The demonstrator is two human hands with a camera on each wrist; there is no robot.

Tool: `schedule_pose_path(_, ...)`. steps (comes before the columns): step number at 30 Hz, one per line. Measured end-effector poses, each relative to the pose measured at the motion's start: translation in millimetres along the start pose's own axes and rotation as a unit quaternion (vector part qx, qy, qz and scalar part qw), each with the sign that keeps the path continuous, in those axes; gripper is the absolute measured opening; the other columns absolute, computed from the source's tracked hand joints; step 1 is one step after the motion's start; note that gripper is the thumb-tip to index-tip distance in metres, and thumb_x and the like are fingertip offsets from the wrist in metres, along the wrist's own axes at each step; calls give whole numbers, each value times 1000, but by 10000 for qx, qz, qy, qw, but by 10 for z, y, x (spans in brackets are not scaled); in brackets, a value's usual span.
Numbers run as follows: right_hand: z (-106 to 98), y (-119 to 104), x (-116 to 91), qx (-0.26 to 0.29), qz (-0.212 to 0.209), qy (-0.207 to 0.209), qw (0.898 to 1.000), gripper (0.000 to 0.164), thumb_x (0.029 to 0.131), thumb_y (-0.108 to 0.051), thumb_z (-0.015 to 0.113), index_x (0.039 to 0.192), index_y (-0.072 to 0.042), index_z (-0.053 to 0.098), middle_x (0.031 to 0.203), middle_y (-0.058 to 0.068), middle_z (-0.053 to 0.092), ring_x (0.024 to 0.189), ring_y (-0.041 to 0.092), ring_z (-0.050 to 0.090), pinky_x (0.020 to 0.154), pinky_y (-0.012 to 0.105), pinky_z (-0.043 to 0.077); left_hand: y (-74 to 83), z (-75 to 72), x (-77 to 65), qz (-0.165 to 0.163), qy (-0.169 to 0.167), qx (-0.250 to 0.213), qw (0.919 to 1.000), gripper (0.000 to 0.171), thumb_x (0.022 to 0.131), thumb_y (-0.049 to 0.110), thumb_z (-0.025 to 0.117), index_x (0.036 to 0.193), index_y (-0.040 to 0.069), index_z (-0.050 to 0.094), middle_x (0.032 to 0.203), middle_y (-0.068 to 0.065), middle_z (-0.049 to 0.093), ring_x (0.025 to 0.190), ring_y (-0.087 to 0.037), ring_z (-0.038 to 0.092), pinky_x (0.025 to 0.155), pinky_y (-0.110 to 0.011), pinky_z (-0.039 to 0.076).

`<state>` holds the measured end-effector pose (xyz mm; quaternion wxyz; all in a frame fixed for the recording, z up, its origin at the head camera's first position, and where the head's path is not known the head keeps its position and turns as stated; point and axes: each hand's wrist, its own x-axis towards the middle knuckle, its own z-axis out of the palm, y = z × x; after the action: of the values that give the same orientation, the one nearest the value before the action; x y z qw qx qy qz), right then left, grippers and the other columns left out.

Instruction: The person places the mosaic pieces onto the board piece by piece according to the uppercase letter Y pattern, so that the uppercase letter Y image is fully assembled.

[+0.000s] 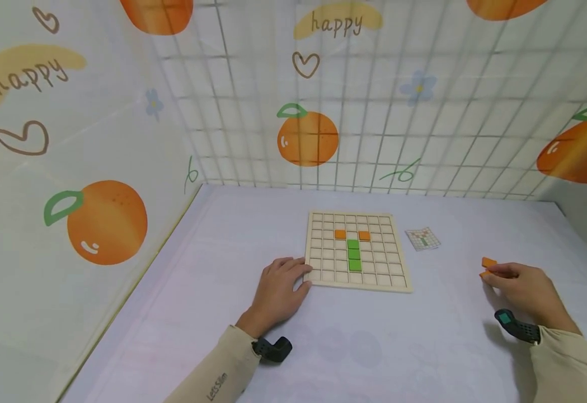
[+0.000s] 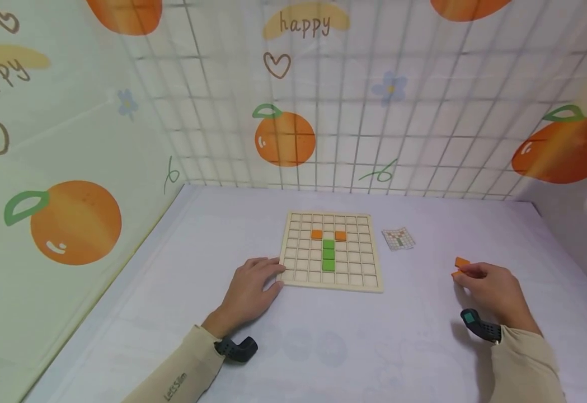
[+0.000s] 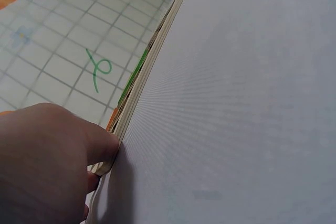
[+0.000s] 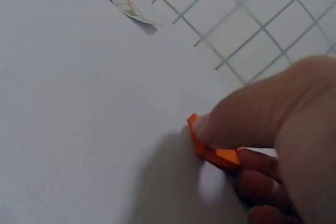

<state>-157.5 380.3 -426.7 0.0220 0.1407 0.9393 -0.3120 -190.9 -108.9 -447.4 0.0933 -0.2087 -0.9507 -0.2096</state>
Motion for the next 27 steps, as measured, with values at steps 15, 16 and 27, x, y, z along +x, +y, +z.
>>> schedule_pose_path(15, 75, -13, 11, 32, -481, 309, 9984, 61, 95, -49, 65, 124, 5, 59, 110, 27, 63, 96, 37, 53, 67, 35, 39, -21, 12, -2, 46, 26, -32, 10000, 31, 97, 33, 64, 127, 24, 69, 143, 2, 57, 133, -24, 45, 107, -51, 36)
schedule_pose_path(16, 75, -14, 11, 63, -442, 294, 9986, 62, 95, -49, 65, 124, 5, 58, 110, 27, 63, 95, 37, 52, 67, 35, 39, -20, 11, -1, 49, 26, -40, 10000, 31, 97, 33, 64, 127, 24, 69, 143, 2, 57, 133, -24, 45, 107, -51, 36)
schedule_pose_path(27, 71, -7, 32, 881, -122, 283, 9956, 68, 98, -52, 59, 135, 5, 54, 121, 21, 65, 92, 25, 59, 66, 28, 51, -25, 10, -6, 90, 45, -12, 9999, 31, 97, 33, 64, 127, 24, 69, 143, 1, 57, 133, -24, 45, 107, -52, 36)
